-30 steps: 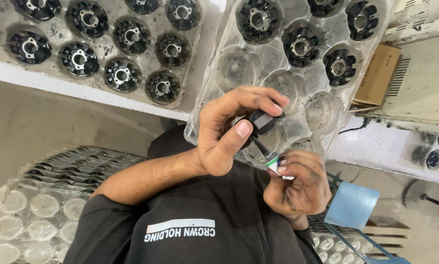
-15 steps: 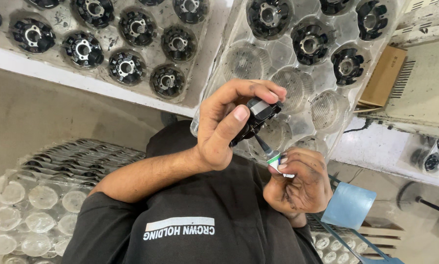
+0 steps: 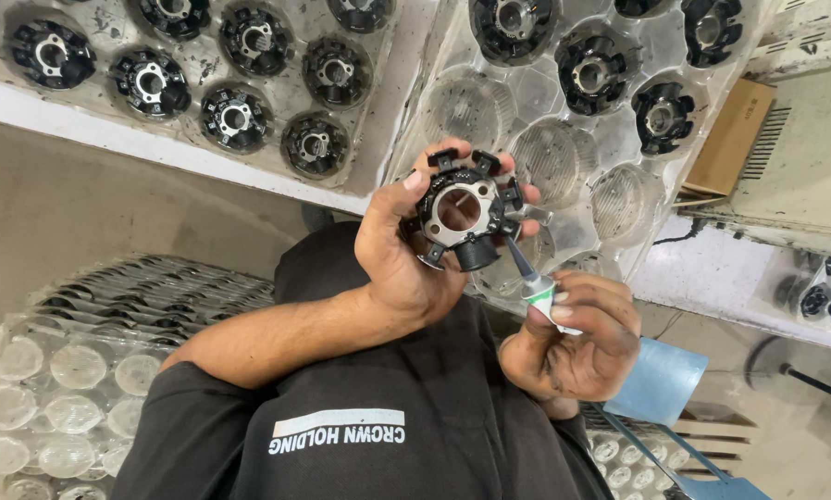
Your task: The person picks black circular mechanical components from a blister tray one at a time and applies glue from a small nozzle bottle to their inner surfaces, rotating each part to reach the spots, then places the glued part back into the tray and reaches for the next one.
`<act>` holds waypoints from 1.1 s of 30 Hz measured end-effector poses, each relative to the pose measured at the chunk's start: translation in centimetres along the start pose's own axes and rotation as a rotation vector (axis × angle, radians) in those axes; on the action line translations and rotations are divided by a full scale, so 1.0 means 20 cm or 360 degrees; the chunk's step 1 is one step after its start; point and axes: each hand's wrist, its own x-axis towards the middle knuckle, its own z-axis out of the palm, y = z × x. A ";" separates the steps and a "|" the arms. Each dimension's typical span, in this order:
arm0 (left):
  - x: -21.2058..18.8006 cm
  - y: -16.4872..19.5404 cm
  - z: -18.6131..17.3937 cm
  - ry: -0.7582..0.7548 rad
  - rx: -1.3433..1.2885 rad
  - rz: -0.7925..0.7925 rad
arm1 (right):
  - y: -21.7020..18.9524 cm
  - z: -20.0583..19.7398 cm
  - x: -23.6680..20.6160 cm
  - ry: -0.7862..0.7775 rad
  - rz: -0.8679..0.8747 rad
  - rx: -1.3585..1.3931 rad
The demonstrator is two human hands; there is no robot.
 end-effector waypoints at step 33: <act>0.15 0.19 -0.09 0.0160 0.0121 -0.0046 | -0.04 0.01 0.04 -0.0149 0.0516 0.0014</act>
